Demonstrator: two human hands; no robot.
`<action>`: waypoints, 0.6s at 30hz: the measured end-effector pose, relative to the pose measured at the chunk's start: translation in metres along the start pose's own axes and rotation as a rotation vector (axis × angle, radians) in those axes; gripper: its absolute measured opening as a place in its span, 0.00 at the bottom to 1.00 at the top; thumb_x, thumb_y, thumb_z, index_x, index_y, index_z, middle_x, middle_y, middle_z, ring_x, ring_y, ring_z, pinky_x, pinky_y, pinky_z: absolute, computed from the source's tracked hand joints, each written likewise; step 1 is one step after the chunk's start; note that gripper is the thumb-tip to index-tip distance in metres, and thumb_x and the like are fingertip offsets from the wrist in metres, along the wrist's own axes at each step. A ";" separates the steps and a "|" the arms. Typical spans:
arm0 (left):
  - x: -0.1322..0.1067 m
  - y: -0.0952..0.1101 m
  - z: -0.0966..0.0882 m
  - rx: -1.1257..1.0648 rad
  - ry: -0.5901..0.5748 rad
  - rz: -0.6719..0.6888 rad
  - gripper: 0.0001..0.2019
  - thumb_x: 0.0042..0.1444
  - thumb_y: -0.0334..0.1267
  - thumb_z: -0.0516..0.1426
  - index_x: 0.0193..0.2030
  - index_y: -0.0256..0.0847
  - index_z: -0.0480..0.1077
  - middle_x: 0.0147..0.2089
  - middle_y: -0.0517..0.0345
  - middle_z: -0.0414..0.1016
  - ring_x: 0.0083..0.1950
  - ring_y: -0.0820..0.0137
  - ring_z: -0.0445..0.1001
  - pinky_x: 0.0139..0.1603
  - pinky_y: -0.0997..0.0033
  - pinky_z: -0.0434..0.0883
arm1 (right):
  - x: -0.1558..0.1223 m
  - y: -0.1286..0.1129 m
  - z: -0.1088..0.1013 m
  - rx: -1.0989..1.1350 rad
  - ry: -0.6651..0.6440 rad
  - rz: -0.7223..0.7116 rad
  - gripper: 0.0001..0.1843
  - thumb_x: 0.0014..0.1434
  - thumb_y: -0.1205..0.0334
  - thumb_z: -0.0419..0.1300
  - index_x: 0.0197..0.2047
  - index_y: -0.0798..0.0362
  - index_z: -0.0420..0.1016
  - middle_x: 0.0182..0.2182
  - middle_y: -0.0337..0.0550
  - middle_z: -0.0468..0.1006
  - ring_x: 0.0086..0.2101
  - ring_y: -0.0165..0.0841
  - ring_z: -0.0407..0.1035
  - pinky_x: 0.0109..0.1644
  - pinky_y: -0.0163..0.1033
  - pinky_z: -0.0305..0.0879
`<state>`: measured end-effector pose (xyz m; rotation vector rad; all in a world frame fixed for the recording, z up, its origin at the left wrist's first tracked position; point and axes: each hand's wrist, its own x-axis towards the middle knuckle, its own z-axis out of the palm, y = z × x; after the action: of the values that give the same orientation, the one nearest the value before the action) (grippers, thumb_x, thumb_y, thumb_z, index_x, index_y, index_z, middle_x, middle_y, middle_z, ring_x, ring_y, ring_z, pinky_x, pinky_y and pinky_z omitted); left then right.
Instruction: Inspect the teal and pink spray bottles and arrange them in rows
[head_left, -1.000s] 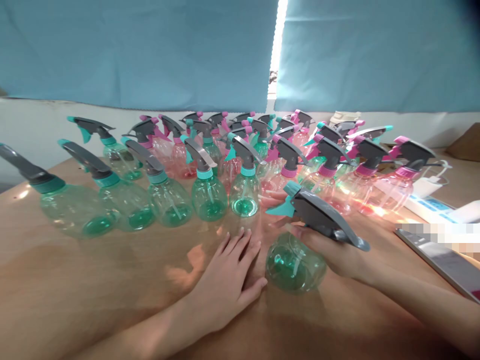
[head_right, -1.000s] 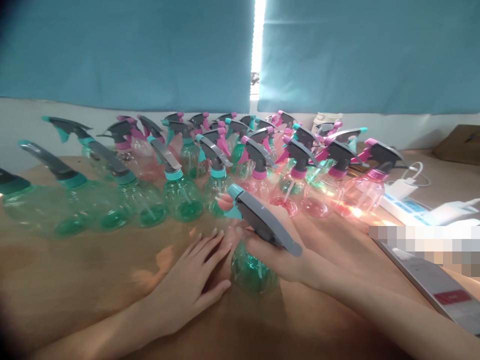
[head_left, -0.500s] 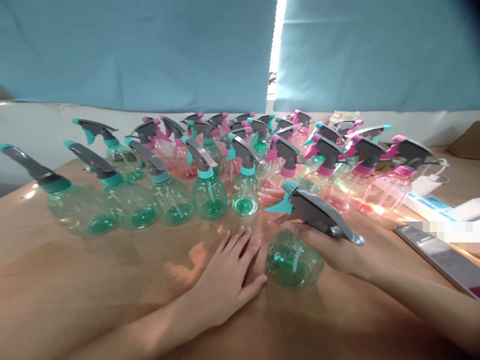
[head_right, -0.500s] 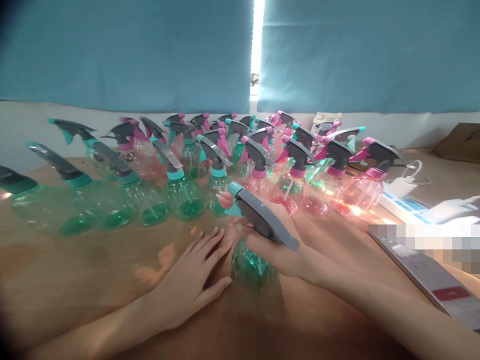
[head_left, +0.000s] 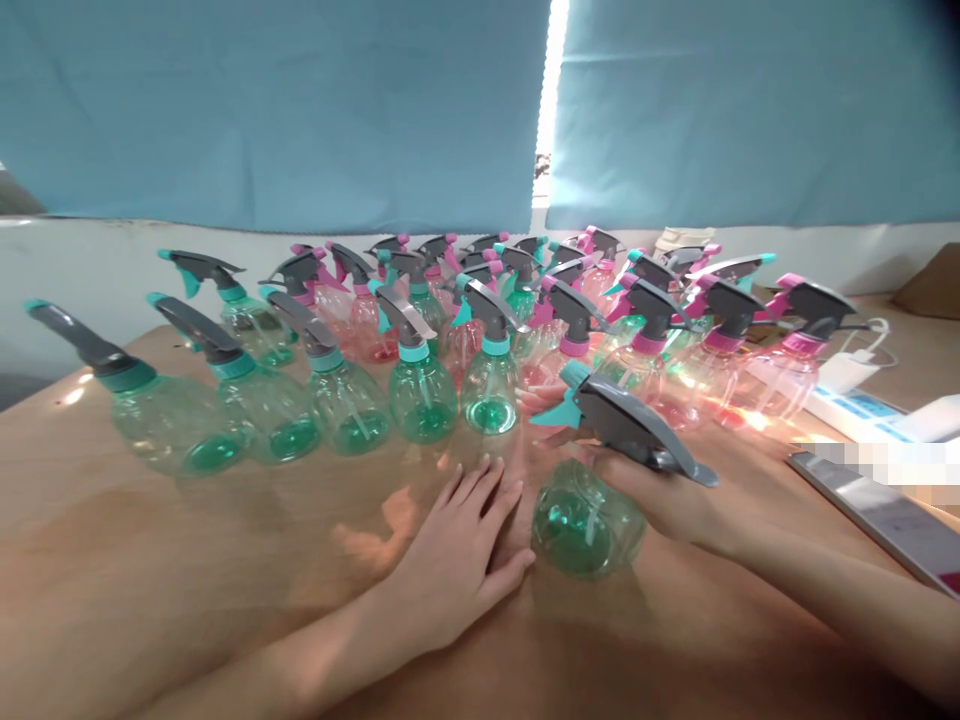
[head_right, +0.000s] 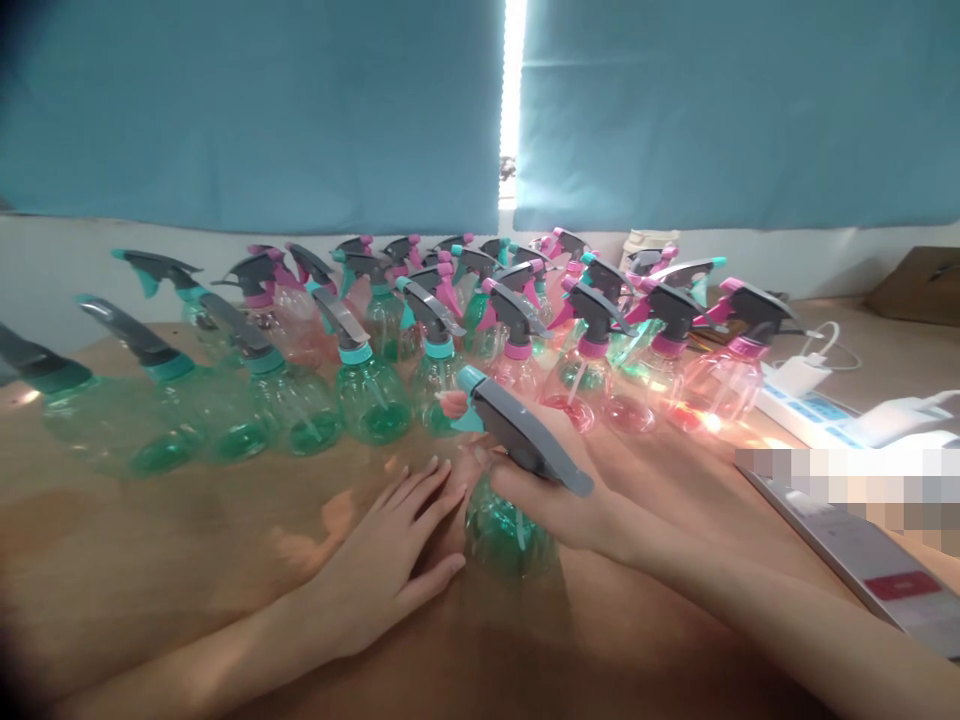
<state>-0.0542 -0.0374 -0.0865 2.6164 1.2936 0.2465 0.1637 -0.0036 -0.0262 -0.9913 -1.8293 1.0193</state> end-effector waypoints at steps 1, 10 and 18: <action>0.000 0.000 0.000 0.002 0.004 0.001 0.30 0.66 0.52 0.51 0.70 0.40 0.52 0.72 0.46 0.51 0.72 0.55 0.48 0.69 0.46 0.51 | 0.000 0.000 0.000 0.013 -0.018 -0.003 0.16 0.53 0.70 0.53 0.42 0.46 0.75 0.29 0.37 0.77 0.31 0.35 0.73 0.34 0.39 0.70; 0.000 -0.001 0.002 0.002 0.010 -0.005 0.31 0.65 0.51 0.52 0.70 0.40 0.52 0.72 0.46 0.51 0.72 0.55 0.49 0.69 0.46 0.51 | 0.005 -0.013 -0.005 -0.035 -0.051 -0.087 0.10 0.48 0.73 0.51 0.23 0.48 0.56 0.17 0.30 0.52 0.18 0.26 0.50 0.20 0.33 0.51; 0.002 -0.003 0.003 0.041 0.000 0.003 0.31 0.65 0.51 0.51 0.70 0.40 0.51 0.72 0.47 0.50 0.72 0.55 0.49 0.69 0.47 0.51 | 0.003 -0.011 -0.003 -0.131 0.034 -0.059 0.11 0.50 0.66 0.52 0.23 0.48 0.51 0.18 0.30 0.52 0.19 0.27 0.49 0.19 0.33 0.48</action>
<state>-0.0544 -0.0349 -0.0898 2.6527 1.3081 0.2220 0.1630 -0.0043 -0.0141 -1.0193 -1.9055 0.8510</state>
